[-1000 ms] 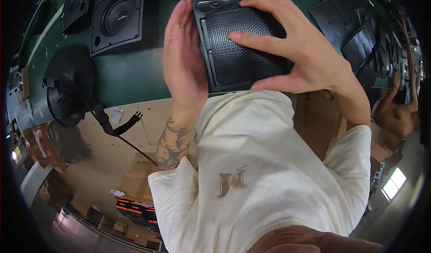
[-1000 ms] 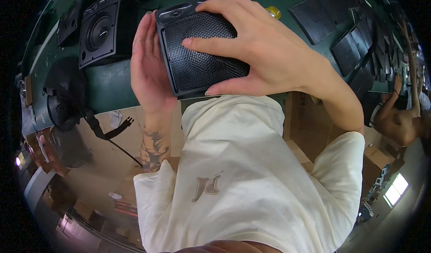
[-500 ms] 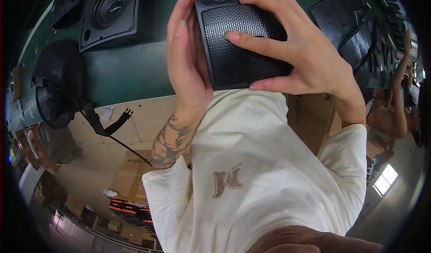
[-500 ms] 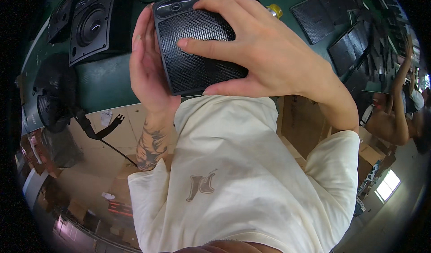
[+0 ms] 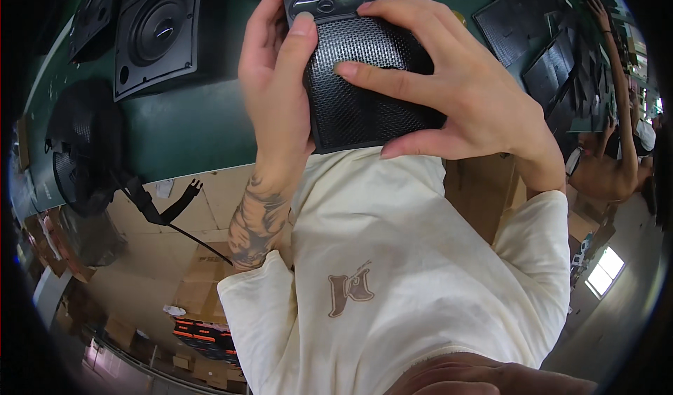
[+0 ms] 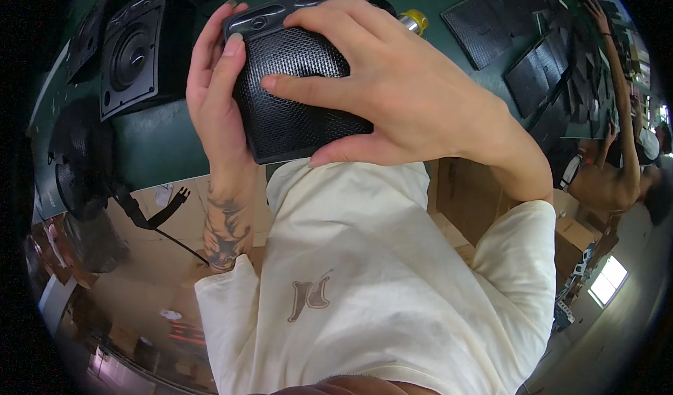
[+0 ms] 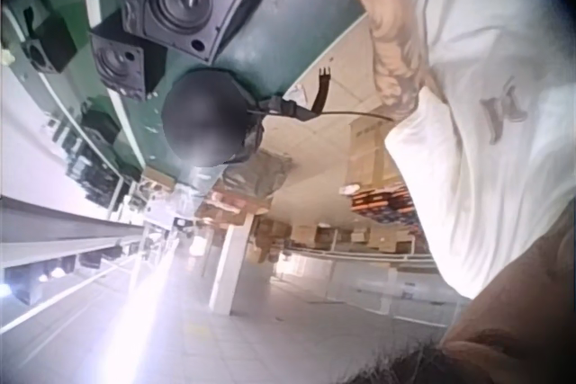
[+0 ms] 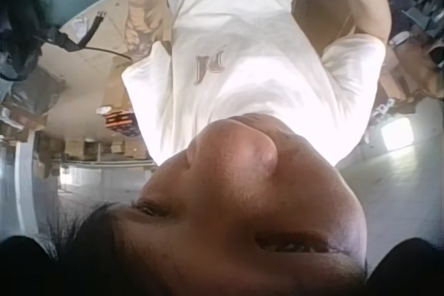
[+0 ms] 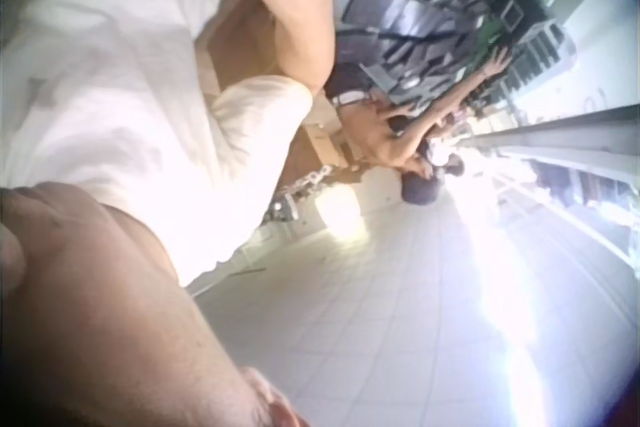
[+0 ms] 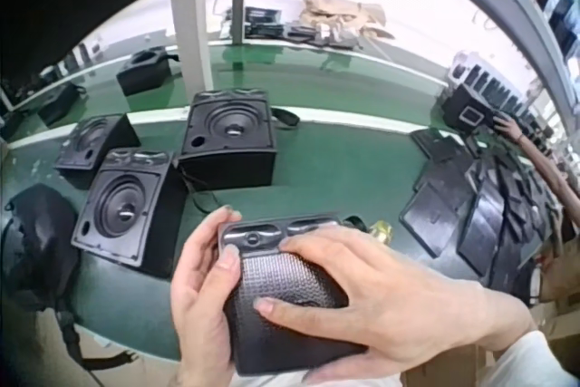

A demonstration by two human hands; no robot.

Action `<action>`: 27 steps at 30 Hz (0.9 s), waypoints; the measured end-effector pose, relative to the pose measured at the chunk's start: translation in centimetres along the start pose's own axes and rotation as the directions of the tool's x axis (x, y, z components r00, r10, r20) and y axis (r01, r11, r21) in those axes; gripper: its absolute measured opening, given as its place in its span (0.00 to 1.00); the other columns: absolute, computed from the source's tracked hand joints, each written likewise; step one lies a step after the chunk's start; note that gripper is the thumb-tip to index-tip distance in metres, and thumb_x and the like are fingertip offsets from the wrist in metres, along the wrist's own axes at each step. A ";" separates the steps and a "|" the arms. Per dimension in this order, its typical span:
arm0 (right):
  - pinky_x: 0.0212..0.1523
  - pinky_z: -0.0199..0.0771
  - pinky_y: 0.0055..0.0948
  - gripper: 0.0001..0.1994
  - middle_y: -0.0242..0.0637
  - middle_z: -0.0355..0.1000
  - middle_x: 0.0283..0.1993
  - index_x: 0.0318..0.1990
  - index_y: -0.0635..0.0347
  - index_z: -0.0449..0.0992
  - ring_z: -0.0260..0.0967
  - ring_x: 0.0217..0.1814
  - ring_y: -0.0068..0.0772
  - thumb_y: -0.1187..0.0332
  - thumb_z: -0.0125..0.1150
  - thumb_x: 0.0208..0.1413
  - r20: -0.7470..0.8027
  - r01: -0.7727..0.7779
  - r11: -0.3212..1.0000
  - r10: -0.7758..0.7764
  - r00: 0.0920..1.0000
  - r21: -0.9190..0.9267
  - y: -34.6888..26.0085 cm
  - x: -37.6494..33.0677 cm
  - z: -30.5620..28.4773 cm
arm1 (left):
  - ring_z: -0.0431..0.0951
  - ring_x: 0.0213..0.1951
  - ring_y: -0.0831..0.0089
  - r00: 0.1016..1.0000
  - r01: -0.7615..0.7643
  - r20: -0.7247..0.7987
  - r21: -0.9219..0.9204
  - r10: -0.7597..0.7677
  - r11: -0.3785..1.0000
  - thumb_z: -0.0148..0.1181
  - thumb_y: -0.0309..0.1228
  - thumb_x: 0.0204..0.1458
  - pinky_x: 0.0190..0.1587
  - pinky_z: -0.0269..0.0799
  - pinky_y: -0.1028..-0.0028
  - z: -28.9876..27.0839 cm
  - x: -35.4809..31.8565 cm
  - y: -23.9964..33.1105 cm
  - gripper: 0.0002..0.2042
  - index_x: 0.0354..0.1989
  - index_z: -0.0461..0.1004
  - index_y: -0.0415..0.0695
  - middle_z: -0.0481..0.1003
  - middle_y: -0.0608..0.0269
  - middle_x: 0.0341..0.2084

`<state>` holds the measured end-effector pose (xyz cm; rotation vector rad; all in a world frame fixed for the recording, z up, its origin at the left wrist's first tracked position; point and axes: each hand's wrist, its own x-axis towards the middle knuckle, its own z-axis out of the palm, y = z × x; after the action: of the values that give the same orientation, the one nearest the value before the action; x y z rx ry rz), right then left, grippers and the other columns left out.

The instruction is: The person assembles small black speaker units by attaching textured grilles to the speaker frames. They use a rubber mallet to tap the grilles into place, ensuring a secure fit. The process is repeated for multiple units, with the person handling each speaker individually and placing the finished ones on the table.

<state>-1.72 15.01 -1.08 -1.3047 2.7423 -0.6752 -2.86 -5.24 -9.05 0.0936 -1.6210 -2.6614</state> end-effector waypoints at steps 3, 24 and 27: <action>0.69 0.61 0.54 0.36 0.55 0.60 0.71 0.63 0.45 0.79 0.60 0.69 0.62 0.47 0.75 0.43 -0.002 0.001 1.000 -0.001 1.000 0.016 0.1 -0.1 0.2 | 0.75 0.58 0.69 0.999 0.043 0.034 -0.111 -0.039 0.993 0.53 0.24 0.64 0.65 0.67 0.71 -0.3 0.0 0.6 0.21 0.66 0.67 0.32 0.73 0.50 0.60; 0.73 0.54 0.59 0.37 0.61 0.56 0.71 0.66 0.50 0.73 0.50 0.74 0.72 0.57 0.78 0.46 0.017 -0.056 0.998 0.057 0.998 -0.033 -0.9 0.5 -0.8 | 0.70 0.62 0.66 0.997 -0.010 0.072 -0.173 0.023 0.985 0.53 0.27 0.66 0.67 0.63 0.68 -0.1 -0.3 -1.0 0.25 0.71 0.59 0.34 0.68 0.51 0.62; 0.73 0.52 0.60 0.36 0.61 0.54 0.72 0.66 0.49 0.74 0.48 0.75 0.73 0.57 0.78 0.47 0.049 -0.097 0.993 0.100 0.994 -0.060 -0.6 0.2 -1.6 | 0.71 0.61 0.66 0.992 -0.050 0.099 -0.204 0.072 0.978 0.52 0.25 0.66 0.66 0.65 0.67 0.0 -0.6 -1.3 0.25 0.71 0.59 0.35 0.69 0.52 0.61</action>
<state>-1.71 15.09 0.63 -1.1698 2.7825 -0.5514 -2.26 -4.62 -10.17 -0.1020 -1.3444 -2.8075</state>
